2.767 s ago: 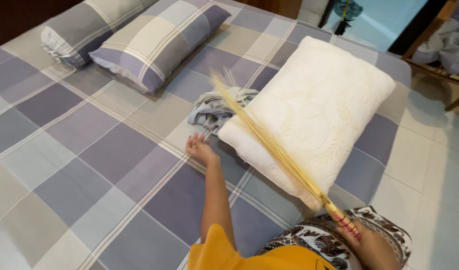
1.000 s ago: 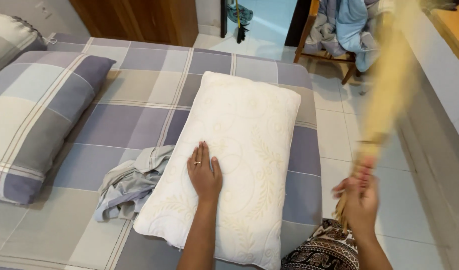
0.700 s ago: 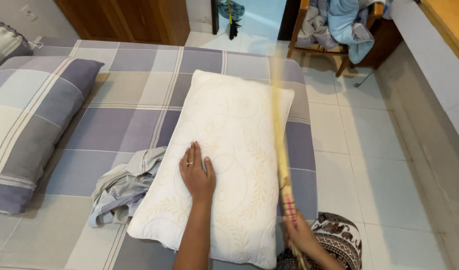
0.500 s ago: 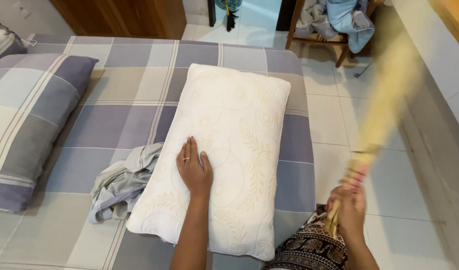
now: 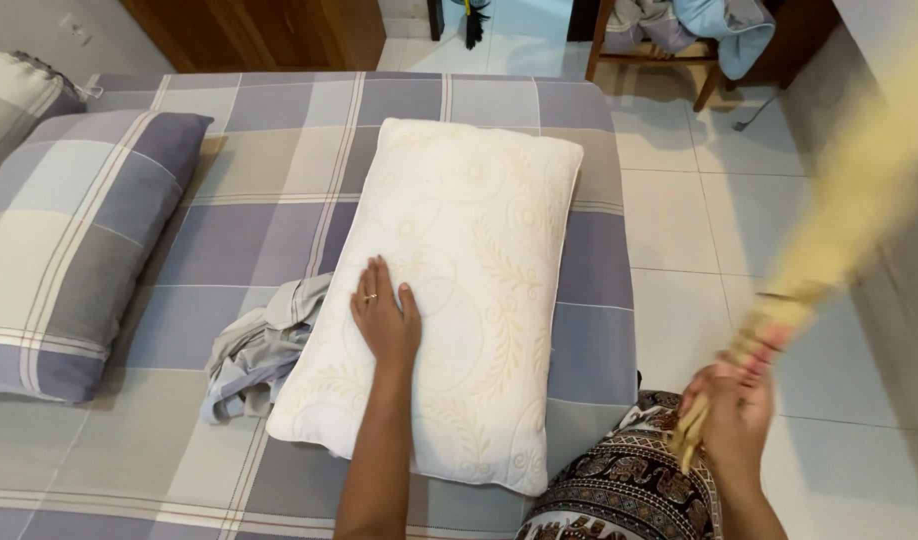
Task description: The person places a pillow into a pillowcase, adjusts it, and then uses a broom to dust the pillow. They repeat this process with another pillow, dusting it thoroughly before placing a pillowcase on it.
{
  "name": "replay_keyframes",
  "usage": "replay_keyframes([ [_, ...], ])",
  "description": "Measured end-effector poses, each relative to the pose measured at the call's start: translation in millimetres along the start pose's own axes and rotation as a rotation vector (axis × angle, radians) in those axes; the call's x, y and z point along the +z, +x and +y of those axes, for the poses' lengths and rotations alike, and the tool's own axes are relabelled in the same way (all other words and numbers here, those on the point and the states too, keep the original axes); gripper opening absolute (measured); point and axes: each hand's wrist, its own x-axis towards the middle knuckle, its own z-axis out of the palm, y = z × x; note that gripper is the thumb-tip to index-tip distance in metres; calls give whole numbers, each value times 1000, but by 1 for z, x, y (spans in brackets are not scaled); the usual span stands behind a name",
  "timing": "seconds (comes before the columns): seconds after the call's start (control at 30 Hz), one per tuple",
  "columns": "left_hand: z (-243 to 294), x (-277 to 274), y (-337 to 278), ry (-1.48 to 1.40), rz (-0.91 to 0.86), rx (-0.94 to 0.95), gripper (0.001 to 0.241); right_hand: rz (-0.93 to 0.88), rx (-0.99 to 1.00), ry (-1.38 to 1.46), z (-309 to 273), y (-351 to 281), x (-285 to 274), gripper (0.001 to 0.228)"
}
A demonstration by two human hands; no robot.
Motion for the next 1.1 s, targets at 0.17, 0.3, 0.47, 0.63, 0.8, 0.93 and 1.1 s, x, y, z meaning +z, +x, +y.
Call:
replay_keyframes([
  [0.17,-64,-3,70,158,-315,-394,81,-6,228,440,70,-29,46,29],
  [0.3,-210,59,88,-125,-569,-677,108,-594,366,-409,104,-59,51,50],
  [0.47,-125,27,90,-244,-74,-448,80,-407,157,-502,70,-8,-15,42],
  [0.63,35,-32,147,-456,179,-43,48,-255,24,-476,21,8,-37,38],
  [0.8,185,-72,184,-357,-1,463,44,-33,-177,-409,-29,9,-60,39],
  [0.93,205,-23,187,-172,-8,676,50,115,-334,-312,-55,4,-83,44],
  [1.1,131,79,178,-161,-11,635,52,307,-894,0,-53,14,-85,41],
])
